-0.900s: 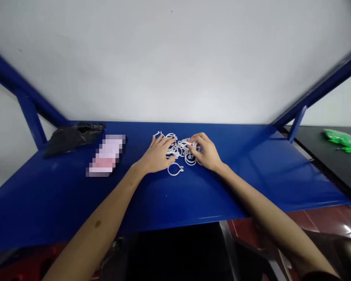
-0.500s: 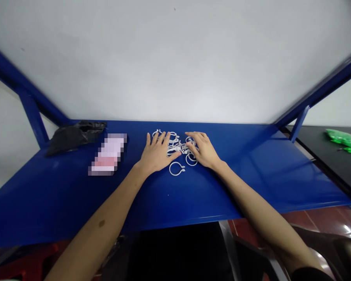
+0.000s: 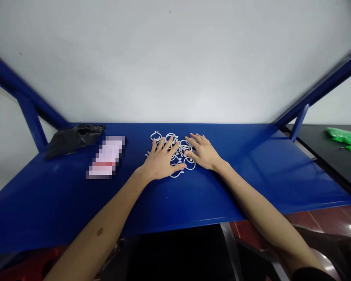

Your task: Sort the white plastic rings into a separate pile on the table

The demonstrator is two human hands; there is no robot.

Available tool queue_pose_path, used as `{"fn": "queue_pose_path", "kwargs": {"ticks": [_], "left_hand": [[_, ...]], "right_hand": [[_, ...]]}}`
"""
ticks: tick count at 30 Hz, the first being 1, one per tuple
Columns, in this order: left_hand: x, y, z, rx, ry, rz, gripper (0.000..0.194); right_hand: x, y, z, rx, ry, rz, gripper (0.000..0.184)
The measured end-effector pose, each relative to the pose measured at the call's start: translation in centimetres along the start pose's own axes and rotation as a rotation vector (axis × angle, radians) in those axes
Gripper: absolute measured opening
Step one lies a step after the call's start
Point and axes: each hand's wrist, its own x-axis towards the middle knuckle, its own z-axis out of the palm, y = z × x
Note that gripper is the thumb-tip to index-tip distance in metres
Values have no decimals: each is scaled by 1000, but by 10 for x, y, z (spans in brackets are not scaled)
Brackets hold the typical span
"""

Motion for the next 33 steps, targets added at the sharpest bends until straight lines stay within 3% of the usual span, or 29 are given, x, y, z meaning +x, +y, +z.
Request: {"fn": "queue_pose_path", "kwargs": {"ticks": [10, 16, 22, 27, 33], "left_hand": [[2, 5, 6, 20, -10, -25, 114], [4, 0, 9, 44, 9, -12, 110], [5, -3, 6, 54, 37, -31, 101], [6, -3, 5, 71, 36, -43, 105], [7, -3, 3, 78, 37, -83, 110]], "right_hand": [[2, -7, 8, -89, 33, -28, 76], [3, -3, 10, -85, 45, -7, 79], [5, -12, -5, -195, 15, 10, 84], [4, -16, -17, -277, 40, 78, 84], [1, -5, -16, -239, 101, 129, 83]]}}
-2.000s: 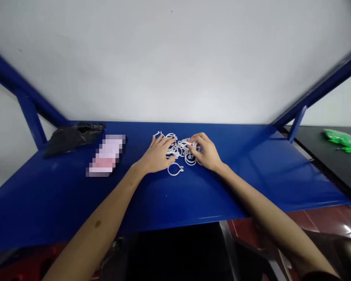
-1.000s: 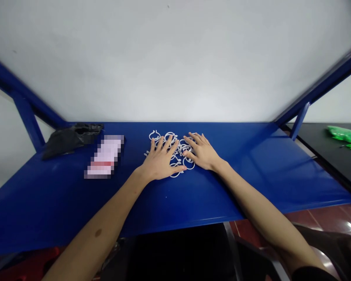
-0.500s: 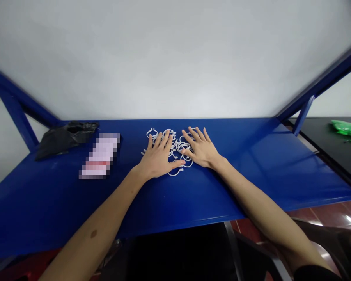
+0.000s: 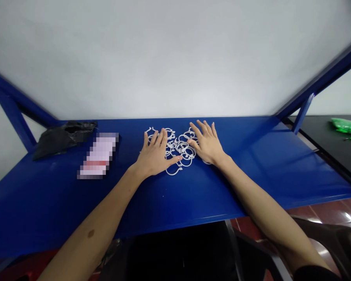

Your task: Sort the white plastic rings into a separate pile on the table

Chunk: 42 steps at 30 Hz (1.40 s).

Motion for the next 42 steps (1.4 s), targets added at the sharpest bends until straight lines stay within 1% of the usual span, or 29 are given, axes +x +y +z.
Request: {"fn": "queue_pose_path", "kwargs": {"ticks": [3, 6, 12, 20, 32, 36, 42], "left_hand": [[0, 0, -2, 25, 11, -22, 110], [0, 0, -5, 47, 32, -64, 109], [0, 1, -7, 58, 71, -126, 100], [0, 2, -7, 69, 68, -121, 98], [0, 5, -12, 83, 129, -122, 90], [1, 5, -14, 69, 138, -128, 87], [1, 5, -14, 25, 191, -124, 82]], "right_hand": [[0, 3, 3, 11, 6, 10, 81], [1, 2, 3, 17, -13, 20, 78], [0, -1, 1, 47, -42, 32, 77], [0, -1, 1, 58, -64, 39, 78], [0, -2, -1, 59, -57, 32, 74], [0, -2, -1, 60, -54, 34, 75], [-1, 0, 2, 76, -27, 20, 75]]}}
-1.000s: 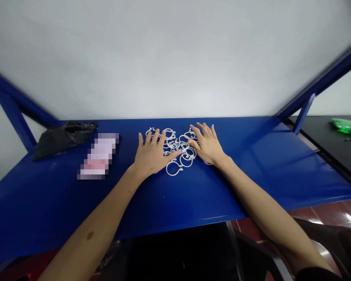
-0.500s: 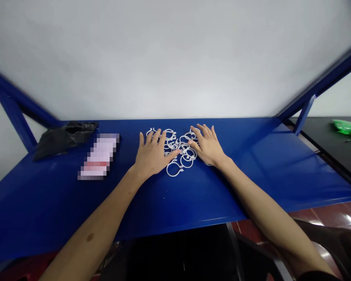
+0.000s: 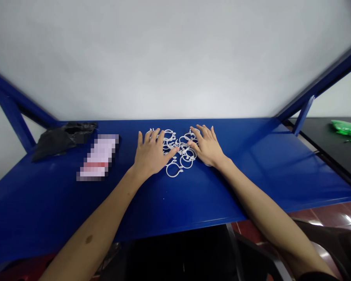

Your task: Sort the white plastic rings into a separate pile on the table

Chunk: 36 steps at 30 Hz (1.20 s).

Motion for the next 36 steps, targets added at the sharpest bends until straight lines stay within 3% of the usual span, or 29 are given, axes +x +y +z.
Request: {"fn": "queue_pose_path", "kwargs": {"ticks": [18, 29, 36], "left_hand": [[-2, -3, 6, 35, -46, 13, 72], [1, -12, 11, 10, -111, -24, 81], [0, -10, 9, -1, -112, -20, 83]], "right_hand": [[0, -1, 2, 17, -23, -7, 72], [-3, -3, -7, 147, -134, -142, 65], [0, 0, 2, 125, -103, -123, 68]]}}
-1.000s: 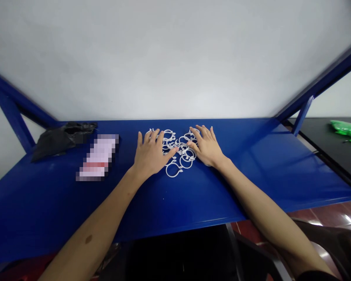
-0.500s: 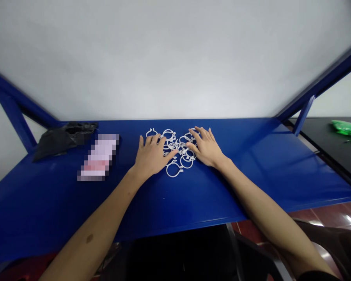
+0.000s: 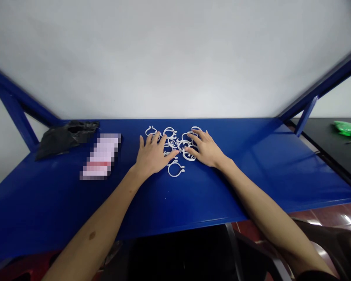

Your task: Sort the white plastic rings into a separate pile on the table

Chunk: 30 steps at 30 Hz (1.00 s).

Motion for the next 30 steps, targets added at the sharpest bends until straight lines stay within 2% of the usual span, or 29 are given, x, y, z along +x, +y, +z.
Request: {"fn": "queue_pose_path", "kwargs": {"ticks": [11, 17, 24, 30], "left_hand": [[0, 7, -12, -13, 116, 13, 57], [0, 6, -13, -51, 225, 48, 41], [0, 3, -13, -71, 224, 74, 31], [0, -3, -8, -132, 255, 158, 22]], "right_hand": [[8, 4, 7, 84, 76, -11, 67], [7, 2, 1, 209, 235, 21, 57], [3, 11, 1, 284, 400, 92, 48], [-2, 16, -3, 305, 498, 121, 43]]}}
